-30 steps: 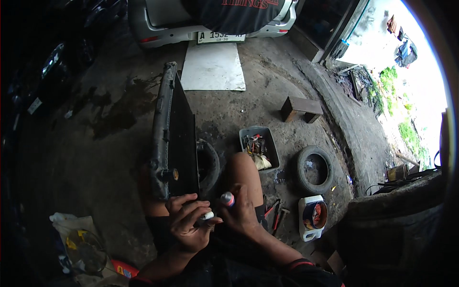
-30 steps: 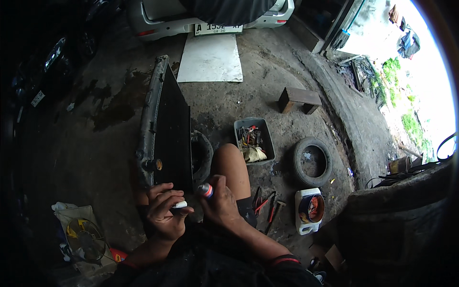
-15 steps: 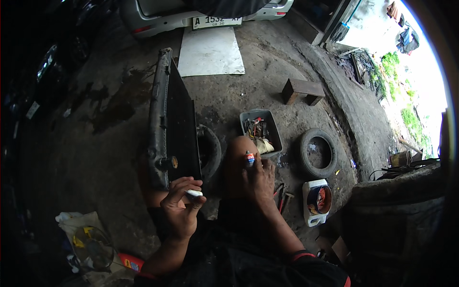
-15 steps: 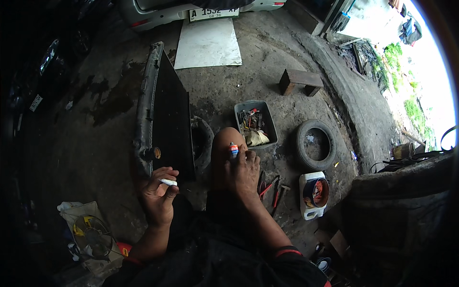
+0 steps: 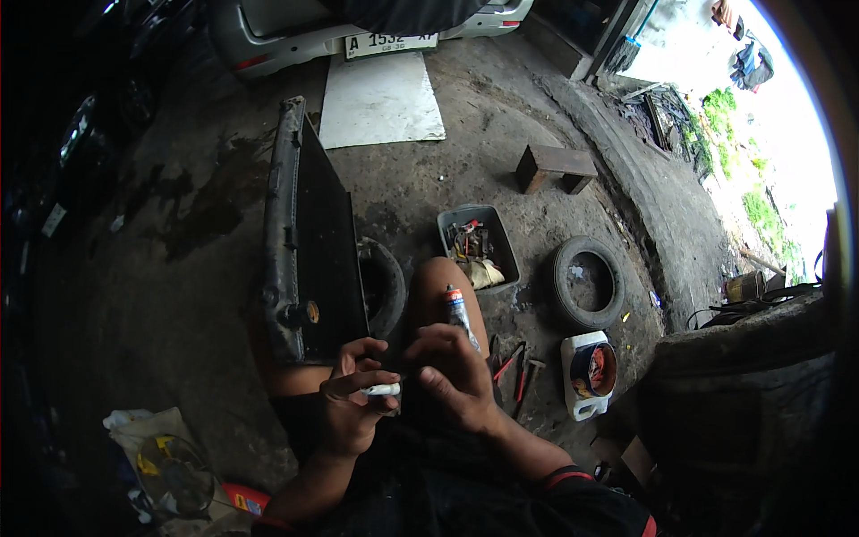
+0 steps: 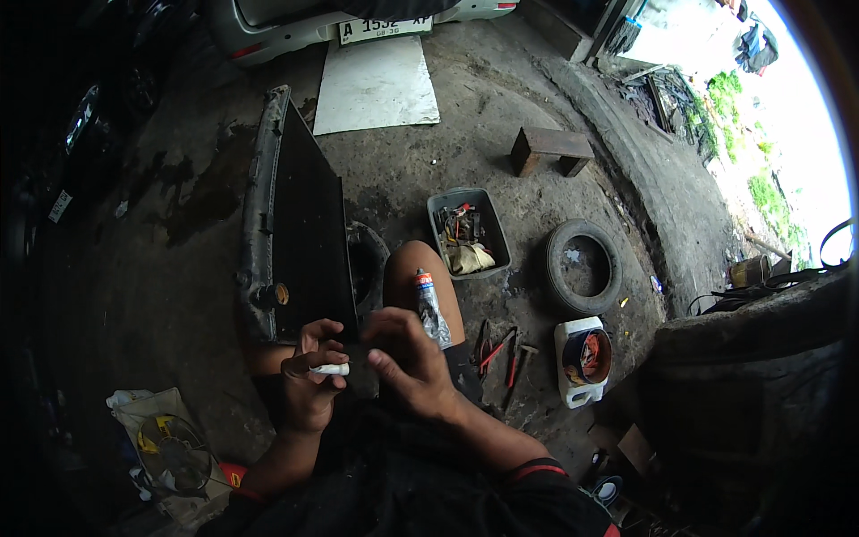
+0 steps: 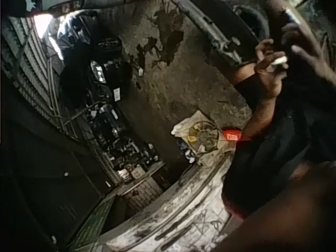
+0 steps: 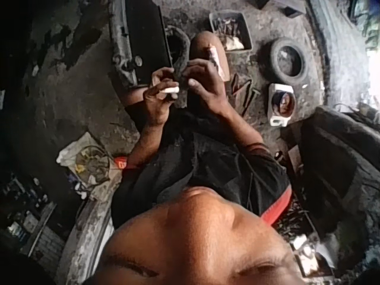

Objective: Repairing a car radiator by applying sealant and wiping it down in a service bay.

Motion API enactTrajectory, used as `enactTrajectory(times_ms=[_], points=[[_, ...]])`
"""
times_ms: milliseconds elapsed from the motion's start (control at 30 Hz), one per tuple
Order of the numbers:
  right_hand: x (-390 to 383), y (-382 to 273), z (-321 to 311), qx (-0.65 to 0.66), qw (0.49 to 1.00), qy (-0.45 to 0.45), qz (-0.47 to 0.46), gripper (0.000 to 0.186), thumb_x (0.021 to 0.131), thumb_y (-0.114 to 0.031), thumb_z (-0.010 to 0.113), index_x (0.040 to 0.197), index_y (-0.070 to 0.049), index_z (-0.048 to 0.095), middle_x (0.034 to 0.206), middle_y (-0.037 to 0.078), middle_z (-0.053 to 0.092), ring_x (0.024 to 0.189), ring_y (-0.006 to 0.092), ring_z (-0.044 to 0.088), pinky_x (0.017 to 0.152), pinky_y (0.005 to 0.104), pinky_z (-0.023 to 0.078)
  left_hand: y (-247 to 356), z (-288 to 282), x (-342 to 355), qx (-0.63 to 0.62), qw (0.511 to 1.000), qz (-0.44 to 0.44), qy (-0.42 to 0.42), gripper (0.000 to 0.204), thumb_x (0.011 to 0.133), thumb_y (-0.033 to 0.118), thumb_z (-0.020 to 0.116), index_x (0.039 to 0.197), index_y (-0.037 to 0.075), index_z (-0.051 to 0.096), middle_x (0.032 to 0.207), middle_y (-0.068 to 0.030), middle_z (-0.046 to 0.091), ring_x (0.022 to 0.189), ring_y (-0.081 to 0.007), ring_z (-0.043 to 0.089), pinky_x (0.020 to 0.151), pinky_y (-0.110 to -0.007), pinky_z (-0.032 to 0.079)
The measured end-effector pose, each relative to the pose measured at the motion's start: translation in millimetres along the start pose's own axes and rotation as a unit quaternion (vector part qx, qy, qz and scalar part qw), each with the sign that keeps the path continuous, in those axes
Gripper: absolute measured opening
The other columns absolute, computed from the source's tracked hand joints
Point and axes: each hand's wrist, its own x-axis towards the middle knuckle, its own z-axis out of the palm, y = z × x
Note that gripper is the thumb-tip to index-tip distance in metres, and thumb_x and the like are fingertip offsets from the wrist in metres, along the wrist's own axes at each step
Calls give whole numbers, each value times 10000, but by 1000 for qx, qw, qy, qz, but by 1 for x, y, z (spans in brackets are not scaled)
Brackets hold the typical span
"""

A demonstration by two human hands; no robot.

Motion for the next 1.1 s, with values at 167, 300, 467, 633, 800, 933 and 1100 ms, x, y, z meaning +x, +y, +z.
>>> enactTrajectory(times_ms=[167,300,467,633,800,933,1100], points=[[-4,15,22,214,972,-87,50,449,955,-69,570,1353,7,376,1039,79,628,979,125,600,885,273,467,-2,-4,3,-13,998,59,-1,295,740,352,825,969,182,749,1302,-93,485,1200,-169,448,958,-317,388],[-3,17,24,205,973,-99,39,460,944,-60,586,1357,2,393,1011,68,623,944,109,596,822,253,485,-5,-14,-1,21,999,42,-14,267,732,333,830,945,187,760,1307,-76,490,1214,-169,447,962,-304,377],[-8,27,19,237,966,-72,79,522,901,-51,643,1367,-23,410,926,28,601,820,70,564,755,227,463,13,-20,-3,128,991,44,-11,1054,636,527,846,1435,20,381,1354,-129,441,1228,-216,445,941,-355,406],[-19,65,11,179,978,-72,80,519,882,10,604,1365,-27,417,905,23,565,860,82,556,774,233,454,111,-76,18,272,882,355,151,1139,670,642,738,1476,23,222,1268,-112,433,1146,-241,436,939,-370,362],[-25,104,18,6,995,-104,-7,523,862,-52,658,1343,-21,456,900,20,574,848,92,567,769,252,460,87,-56,50,147,913,366,102,1126,676,642,732,1474,29,226,1272,-109,432,1149,-242,433,940,-371,360],[-22,114,16,15,996,-82,-8,519,873,-79,656,1346,-24,449,867,17,575,835,90,566,776,265,465,86,-43,83,75,915,393,50,1116,681,643,728,1472,34,229,1275,-106,431,1153,-243,430,941,-371,359],[-24,125,15,47,995,-74,47,518,888,-77,643,1356,-30,427,854,19,572,836,84,554,799,259,458,96,-32,119,7,904,427,-22,1103,688,643,723,1470,40,233,1278,-103,430,1156,-243,427,942,-372,357]])
